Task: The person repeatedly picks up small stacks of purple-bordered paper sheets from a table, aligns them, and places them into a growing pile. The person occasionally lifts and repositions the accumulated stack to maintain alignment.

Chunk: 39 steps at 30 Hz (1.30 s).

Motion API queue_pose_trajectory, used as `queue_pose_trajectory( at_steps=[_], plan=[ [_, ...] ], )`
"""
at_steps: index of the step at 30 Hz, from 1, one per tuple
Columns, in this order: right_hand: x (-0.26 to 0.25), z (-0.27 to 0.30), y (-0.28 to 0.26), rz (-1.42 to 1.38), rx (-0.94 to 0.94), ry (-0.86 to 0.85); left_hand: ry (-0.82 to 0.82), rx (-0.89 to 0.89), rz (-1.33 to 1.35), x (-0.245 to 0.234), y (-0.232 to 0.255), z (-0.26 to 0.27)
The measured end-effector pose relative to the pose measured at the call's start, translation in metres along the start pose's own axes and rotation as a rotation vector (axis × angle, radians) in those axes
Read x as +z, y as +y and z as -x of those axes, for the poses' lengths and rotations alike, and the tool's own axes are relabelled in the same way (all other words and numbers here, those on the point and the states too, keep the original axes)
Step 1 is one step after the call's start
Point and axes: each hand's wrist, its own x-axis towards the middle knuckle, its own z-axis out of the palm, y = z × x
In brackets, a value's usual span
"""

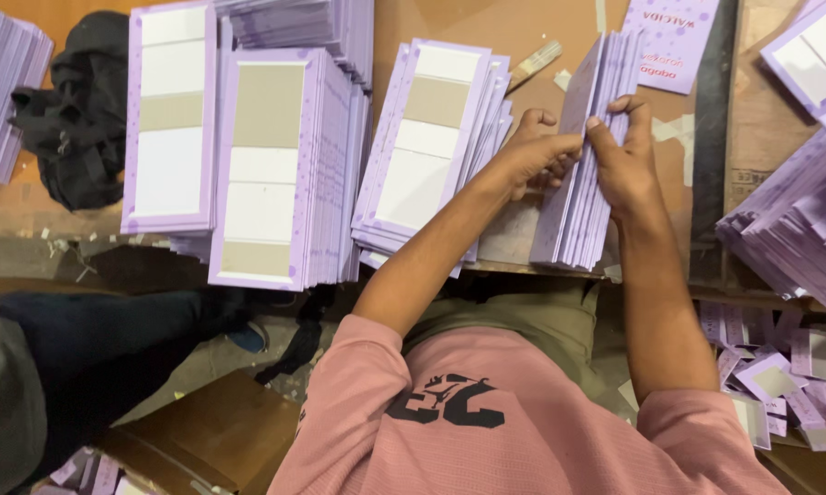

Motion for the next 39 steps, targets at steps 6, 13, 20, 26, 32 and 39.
queue_pose_trajectory(
  at_steps=[6,13,20,26,32,39],
  plan=[
    [0.002,-0.005,-0.002,0.026,0.106,0.01,0.019,-0.069,-0.086,-0.007,-0.008,-0.027],
    [-0.002,-0.007,-0.002,-0.025,0.023,-0.058,0.099,0.176,-0.102,-0.015,-0.054,-0.038],
    [0.001,-0.004,-0.007,-0.077,0.076,-0.03,-0.017,0.468,-0.138,-0.011,-0.039,-0.037],
    [0.004,-0.003,-0.003,-0.102,0.049,-0.041,-0.005,0.347,-0.09,-0.01,-0.023,-0.031],
    [0.0,-0.006,0.001,-0.11,0.062,-0.067,0.0,0.271,-0.182,-0.006,-0.005,-0.037],
    [-0.002,-0.01,0.004,-0.105,0.019,-0.071,-0.123,0.14,-0.146,-0.01,0.016,-0.051]
  ],
)
